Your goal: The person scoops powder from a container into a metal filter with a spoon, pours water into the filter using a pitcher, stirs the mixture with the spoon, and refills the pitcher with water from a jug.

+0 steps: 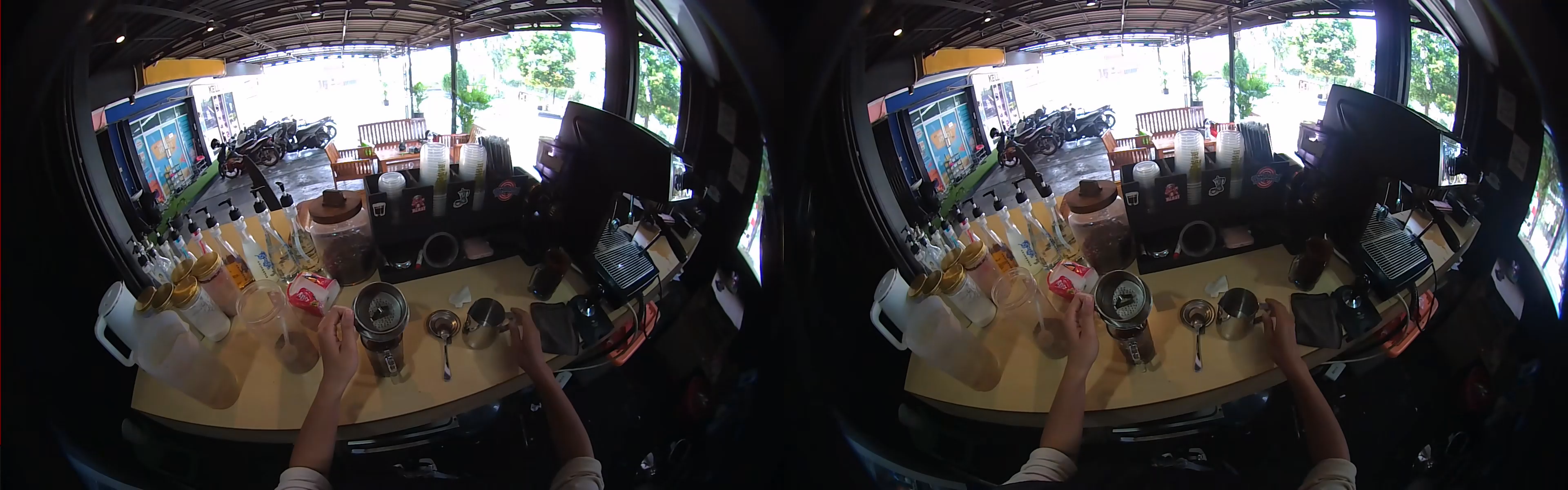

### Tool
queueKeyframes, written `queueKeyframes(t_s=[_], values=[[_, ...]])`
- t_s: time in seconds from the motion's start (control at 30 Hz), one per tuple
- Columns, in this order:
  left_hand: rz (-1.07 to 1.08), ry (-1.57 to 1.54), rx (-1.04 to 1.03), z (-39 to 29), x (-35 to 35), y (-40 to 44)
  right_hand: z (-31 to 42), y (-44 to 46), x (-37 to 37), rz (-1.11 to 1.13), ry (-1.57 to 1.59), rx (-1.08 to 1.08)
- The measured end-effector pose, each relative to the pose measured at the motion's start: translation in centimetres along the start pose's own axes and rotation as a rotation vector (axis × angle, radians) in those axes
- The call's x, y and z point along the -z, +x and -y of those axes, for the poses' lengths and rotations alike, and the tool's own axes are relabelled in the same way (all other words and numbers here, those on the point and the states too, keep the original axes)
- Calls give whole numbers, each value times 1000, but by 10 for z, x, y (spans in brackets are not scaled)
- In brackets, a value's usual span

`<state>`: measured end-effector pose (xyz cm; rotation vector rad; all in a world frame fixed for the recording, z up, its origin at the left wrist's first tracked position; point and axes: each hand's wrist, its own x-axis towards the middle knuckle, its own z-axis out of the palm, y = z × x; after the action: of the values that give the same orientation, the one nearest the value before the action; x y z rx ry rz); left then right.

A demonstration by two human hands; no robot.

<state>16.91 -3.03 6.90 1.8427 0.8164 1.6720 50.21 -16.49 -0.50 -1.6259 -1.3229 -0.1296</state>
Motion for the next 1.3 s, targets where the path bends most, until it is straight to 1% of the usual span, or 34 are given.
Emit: queueKeyframes(t_s=[0.03,0.07,0.13,0.17,0.2,0.23,0.27,0.33,0.37,0.43,0.5,0.57,0.63,0.7,0.73,0.77,0.87,0.9,0.97,1.03,1.13,1.2,1.3], values=[[4,-19,11,-4,0,0,-1,-2,-1,32,78,-83],[7,-36,24,-7,0,-1,-1,-5,-2,36,79,-85],[16,-50,53,-13,0,-2,9,-6,-3,36,245,-193],[25,-66,81,-14,1,-2,4,-6,-5,40,248,-193],[22,-61,84,-14,0,-2,-1,-4,-8,68,316,-237],[17,-63,74,-13,0,-3,-5,-3,-10,99,383,-281],[12,-64,64,-13,1,-3,-8,-4,-15,109,388,-280],[6,-32,48,-15,4,-3,-2,1,-21,0,631,-293],[9,-9,30,-17,6,-3,-1,5,-22,12,638,-291],[-3,1,75,-23,10,-3,-1,15,-21,4,634,-226],[7,-25,89,-23,13,-3,5,27,-22,3,682,-232],[2,-19,87,-24,14,-3,29,42,-15,53,685,-160],[-3,-12,87,-26,15,-4,54,56,-12,59,693,-141],[-15,2,75,-27,15,-4,85,72,-6,150,823,-53],[-20,8,77,-27,15,-5,99,79,-5,160,870,-61],[-13,18,79,-27,15,-6,109,85,-5,167,875,-60],[-13,45,104,-24,15,-8,125,105,-8,253,802,68],[-18,48,106,-25,15,-8,134,110,-10,259,804,69],[-8,61,97,-27,16,-6,157,118,-11,251,831,146],[-7,67,99,-30,16,-4,162,126,-17,282,827,139],[2,73,98,-30,16,-2,180,131,-15,324,731,145],[7,71,97,-29,17,-2,190,133,-14,323,566,226],[14,62,109,-29,16,-2,196,136,-20,375,592,218]])
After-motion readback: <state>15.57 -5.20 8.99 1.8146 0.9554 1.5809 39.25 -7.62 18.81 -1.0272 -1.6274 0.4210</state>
